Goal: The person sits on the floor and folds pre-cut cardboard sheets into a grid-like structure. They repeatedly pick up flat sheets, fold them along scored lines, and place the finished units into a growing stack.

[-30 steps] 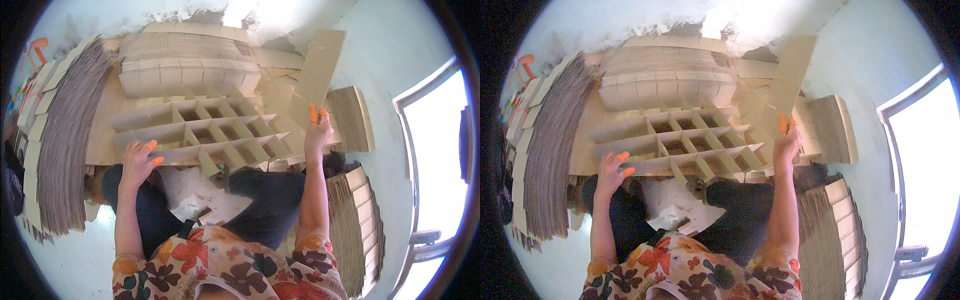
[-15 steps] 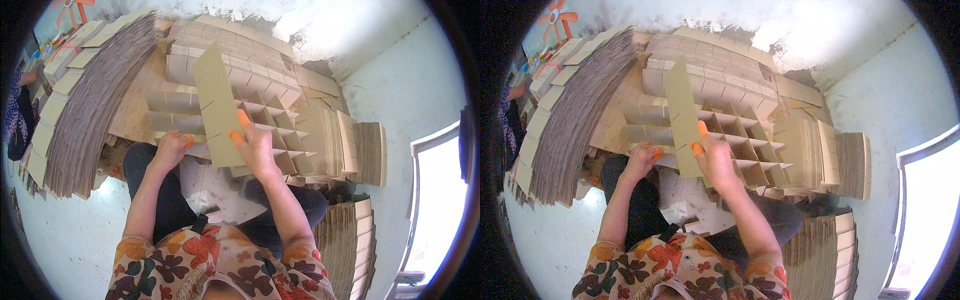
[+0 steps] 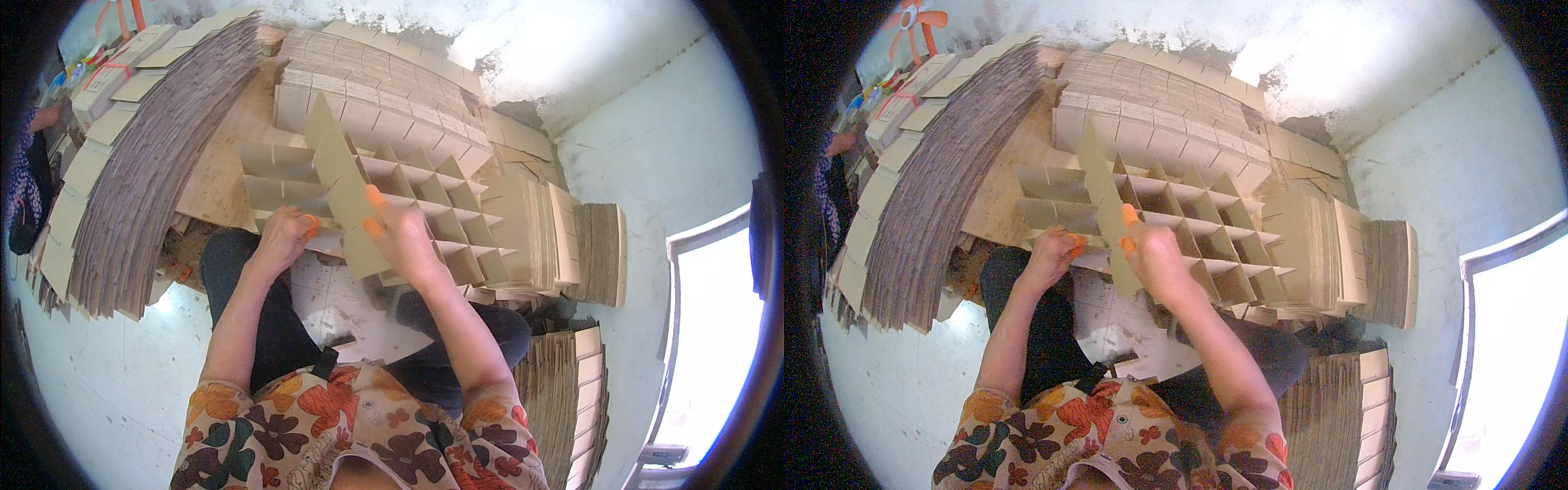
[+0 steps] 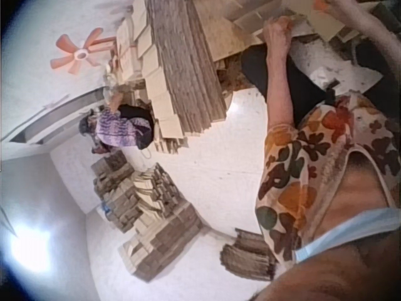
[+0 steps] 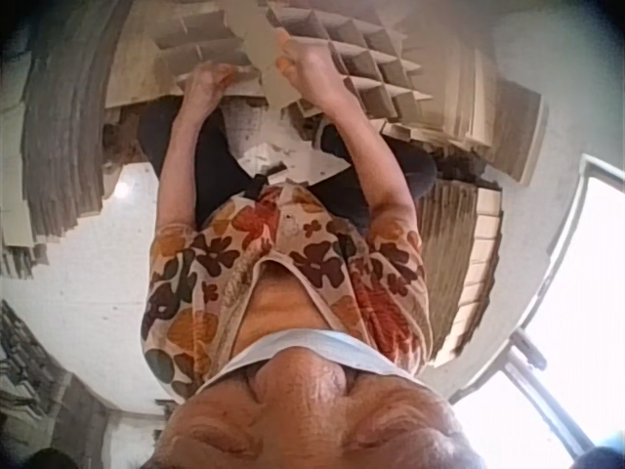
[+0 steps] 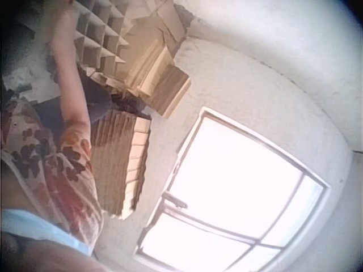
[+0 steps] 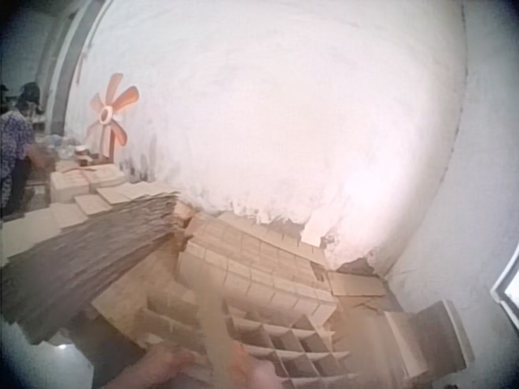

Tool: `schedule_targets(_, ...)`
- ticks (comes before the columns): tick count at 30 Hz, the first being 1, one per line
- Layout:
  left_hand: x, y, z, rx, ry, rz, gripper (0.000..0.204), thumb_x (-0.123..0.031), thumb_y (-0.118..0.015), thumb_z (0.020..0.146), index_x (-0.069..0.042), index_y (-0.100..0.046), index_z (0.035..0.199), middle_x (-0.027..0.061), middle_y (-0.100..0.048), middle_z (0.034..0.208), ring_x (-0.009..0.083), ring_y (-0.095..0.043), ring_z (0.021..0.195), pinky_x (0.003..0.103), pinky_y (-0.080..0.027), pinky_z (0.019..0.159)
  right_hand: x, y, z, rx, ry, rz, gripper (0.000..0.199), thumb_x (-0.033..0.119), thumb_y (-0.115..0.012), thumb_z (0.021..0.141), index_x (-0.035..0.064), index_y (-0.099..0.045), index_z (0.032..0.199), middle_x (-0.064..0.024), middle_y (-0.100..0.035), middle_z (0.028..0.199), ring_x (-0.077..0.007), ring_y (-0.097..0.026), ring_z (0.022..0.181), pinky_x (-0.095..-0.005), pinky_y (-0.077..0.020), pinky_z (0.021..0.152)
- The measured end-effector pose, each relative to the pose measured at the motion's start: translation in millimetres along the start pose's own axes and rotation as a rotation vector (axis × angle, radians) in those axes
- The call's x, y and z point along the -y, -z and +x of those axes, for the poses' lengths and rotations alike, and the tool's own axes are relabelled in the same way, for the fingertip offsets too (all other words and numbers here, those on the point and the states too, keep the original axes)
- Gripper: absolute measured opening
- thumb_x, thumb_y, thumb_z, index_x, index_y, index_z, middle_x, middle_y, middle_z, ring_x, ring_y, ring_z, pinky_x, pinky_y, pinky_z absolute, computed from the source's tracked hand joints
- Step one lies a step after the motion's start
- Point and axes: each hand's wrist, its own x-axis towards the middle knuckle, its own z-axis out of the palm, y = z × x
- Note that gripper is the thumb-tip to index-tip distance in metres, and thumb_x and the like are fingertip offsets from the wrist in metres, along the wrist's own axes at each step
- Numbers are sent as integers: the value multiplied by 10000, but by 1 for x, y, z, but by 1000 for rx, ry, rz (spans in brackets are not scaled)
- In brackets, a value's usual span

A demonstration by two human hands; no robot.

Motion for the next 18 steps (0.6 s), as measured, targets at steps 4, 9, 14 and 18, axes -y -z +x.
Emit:
schedule_targets(4,0,-1,1,-38,-18,18,90,16,-655,676,-41,-587,689,138,-594,663,323,-554,691,420,-438,623,-26,-24,5,93,84,-61,96,28,-618,772,-49,-592,824,-273,-587,739,-417,-613,727,-469,-481,628)
schedule_targets(9,-1,-6,5,-41,19,37,83,11,-650,672,-50,-622,721,144,-575,693,331,-556,697,415,-446,618,-62,-59,-2,334,29,-237,174,148,-609,813,-26,-601,821,-250,-616,764,-400,-623,734,-480,-496,650)
schedule_targets(14,4,-9,1,27,72,35,152,-28,-673,682,-58,-656,830,141,-591,758,328,-570,756,421,-458,670,-27,-31,0,275,33,-400,166,187,-595,851,32,-623,904,-200,-636,802,-376,-616,725,-471,-493,635)
schedule_targets(18,-17,8,7,54,35,63,374,-65,-711,675,-53,-634,1041,147,-630,964,324,-568,939,408,-457,801,-81,31,-4,-107,18,-456,153,99,-609,813,59,-635,958,-184,-634,871,-346,-616,796,-448,-493,650)
